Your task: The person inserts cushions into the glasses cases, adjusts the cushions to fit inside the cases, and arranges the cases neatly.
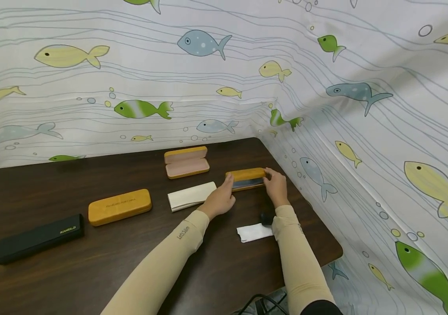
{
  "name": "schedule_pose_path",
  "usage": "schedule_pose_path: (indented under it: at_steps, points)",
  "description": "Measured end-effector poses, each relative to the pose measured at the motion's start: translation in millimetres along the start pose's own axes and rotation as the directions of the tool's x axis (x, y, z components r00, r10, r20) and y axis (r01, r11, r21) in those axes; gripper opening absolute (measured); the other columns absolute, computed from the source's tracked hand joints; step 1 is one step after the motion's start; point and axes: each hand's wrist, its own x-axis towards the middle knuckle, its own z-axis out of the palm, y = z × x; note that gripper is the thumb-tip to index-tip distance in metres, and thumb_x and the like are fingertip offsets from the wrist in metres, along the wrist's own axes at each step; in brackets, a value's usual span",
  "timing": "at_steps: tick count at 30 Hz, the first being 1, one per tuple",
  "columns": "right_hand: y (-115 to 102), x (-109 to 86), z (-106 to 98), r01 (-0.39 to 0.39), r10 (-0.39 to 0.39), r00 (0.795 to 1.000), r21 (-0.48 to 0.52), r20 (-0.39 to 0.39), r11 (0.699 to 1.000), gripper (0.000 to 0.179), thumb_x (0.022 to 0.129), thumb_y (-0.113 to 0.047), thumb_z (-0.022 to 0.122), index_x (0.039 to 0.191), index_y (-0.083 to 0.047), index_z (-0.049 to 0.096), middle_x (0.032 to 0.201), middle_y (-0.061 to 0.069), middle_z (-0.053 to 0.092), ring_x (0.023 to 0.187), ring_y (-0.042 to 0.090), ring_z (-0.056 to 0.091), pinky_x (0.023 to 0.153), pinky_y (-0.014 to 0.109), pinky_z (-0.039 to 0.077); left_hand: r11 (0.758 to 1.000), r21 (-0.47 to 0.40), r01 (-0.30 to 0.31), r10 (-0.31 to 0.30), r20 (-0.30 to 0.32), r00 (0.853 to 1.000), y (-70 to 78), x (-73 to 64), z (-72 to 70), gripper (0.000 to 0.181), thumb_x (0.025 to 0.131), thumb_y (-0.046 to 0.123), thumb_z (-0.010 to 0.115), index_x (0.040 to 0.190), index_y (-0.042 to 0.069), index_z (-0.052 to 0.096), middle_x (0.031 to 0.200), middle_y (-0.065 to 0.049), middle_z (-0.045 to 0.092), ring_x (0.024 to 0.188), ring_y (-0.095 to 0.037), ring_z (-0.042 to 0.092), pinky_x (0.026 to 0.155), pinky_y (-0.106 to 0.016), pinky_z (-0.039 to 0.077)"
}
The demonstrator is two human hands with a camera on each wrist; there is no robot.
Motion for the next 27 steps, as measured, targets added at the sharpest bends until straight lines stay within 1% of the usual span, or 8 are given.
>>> schedule_pose_path:
  at_steps: [1, 3, 5, 6, 10, 15, 22, 27]
  points:
    - [1, -0.5, 0, -0.002, 0.002, 1.000, 0.004, 0.015, 1.000, 0.034, 0.093, -0.001, 0.071, 0.128, 0.000, 0.069, 0.137, 0.012, 0.064, 0.125, 0.034, 0.060, 0.104, 0.046, 0.049, 1.000, 0.007, -0.001, 0.001, 0.014, 1.000, 0.5, -0.7, -0.4, 0.070, 0.103, 0.011, 0.045, 0.162, 0.001, 0.009, 0.169, -0.013, 0.002, 0.089, -0.029, 0.067, 0.063, -0.032, 0.047]
    - [3, -0.7, 1, -0.002, 0.002, 0.999, 0.008, 0.049, 1.000, 0.033, 0.094, 0.000, 0.070, 0.127, 0.002, 0.069, 0.138, 0.014, 0.062, 0.128, 0.033, 0.058, 0.108, 0.046, 0.045, 1.000, 0.010, -0.001, 0.001, 0.036, 0.999, 1.6, -1.7, -1.5, 0.068, 0.103, 0.012, 0.046, 0.161, -0.001, 0.011, 0.169, -0.015, 0.004, 0.129, -0.030, 0.056, 0.088, -0.035, 0.051]
    - [5, -0.8, 1, 0.004, -0.005, 0.997, 0.009, 0.079, 1.000, 0.033, 0.095, 0.000, 0.069, 0.127, 0.003, 0.068, 0.140, 0.016, 0.061, 0.129, 0.034, 0.057, 0.110, 0.045, 0.044, 1.000, 0.019, -0.001, -0.001, 0.064, 0.998, 2.2, -2.5, -2.4, 0.067, 0.104, 0.013, 0.046, 0.160, -0.003, 0.014, 0.168, -0.017, 0.005, 0.150, -0.029, 0.030, 0.111, -0.038, 0.040]
    - [5, -0.8, 2, 0.008, -0.009, 0.996, 0.006, 0.094, 1.000, 0.033, 0.095, 0.000, 0.068, 0.128, 0.003, 0.067, 0.141, 0.017, 0.060, 0.130, 0.034, 0.056, 0.110, 0.046, 0.044, 1.000, 0.021, 0.002, -0.004, 0.083, 0.997, 2.2, -2.7, -2.5, 0.066, 0.105, 0.014, 0.045, 0.160, -0.003, 0.014, 0.168, -0.018, 0.005, 0.152, -0.028, 0.024, 0.117, -0.040, 0.034]
    - [7, -0.7, 2, 0.007, -0.004, 0.990, -0.014, 0.141, 1.000, 0.037, 0.097, -0.004, 0.067, 0.133, 0.003, 0.063, 0.144, 0.019, 0.057, 0.134, 0.036, 0.052, 0.113, 0.047, 0.040, 1.000, 0.023, 0.004, -0.007, 0.121, 0.993, 2.5, -3.5, -3.0, 0.064, 0.106, 0.017, 0.045, 0.159, -0.004, 0.017, 0.168, -0.018, 0.004, 0.154, -0.028, 0.017, 0.123, -0.042, 0.024]
    - [8, -1.5, 0, -0.010, 0.025, 0.973, -0.064, 0.228, 0.998, 0.042, 0.101, -0.013, 0.063, 0.141, 0.001, 0.058, 0.150, 0.019, 0.051, 0.139, 0.037, 0.046, 0.117, 0.049, 0.034, 1.000, 0.024, -0.007, 0.004, 0.133, 0.991, 3.3, -6.4, -6.2, 0.059, 0.106, 0.016, 0.046, 0.158, -0.004, 0.026, 0.168, -0.019, 0.010, 0.152, -0.030, 0.025, 0.121, -0.043, 0.028]
    - [5, -5.3, -15, -0.040, 0.070, 0.951, -0.104, 0.303, 0.994, 0.042, 0.105, -0.017, 0.056, 0.145, -0.002, 0.054, 0.151, 0.020, 0.049, 0.140, 0.040, 0.043, 0.116, 0.054, 0.033, 0.990, 0.125, -0.063, 0.052, 0.091, 0.994, 14.2, -14.6, -13.5, 0.041, 0.105, 0.015, 0.050, 0.144, 0.003, 0.054, 0.148, -0.014, 0.053, 0.136, -0.027, 0.051, 0.112, -0.042, 0.042]
    - [4, -11.9, -27, -0.052, 0.115, 0.914, -0.170, 0.388, 0.984, 0.047, 0.106, -0.022, 0.054, 0.149, -0.003, 0.049, 0.152, 0.022, 0.047, 0.141, 0.042, 0.041, 0.115, 0.058, 0.033, 0.972, 0.224, -0.076, 0.058, 0.088, 0.994, 23.9, -25.3, -8.7, 0.029, 0.104, 0.017, 0.054, 0.129, 0.008, 0.065, 0.130, -0.009, 0.063, 0.108, -0.022, 0.064, 0.092, -0.040, 0.054]
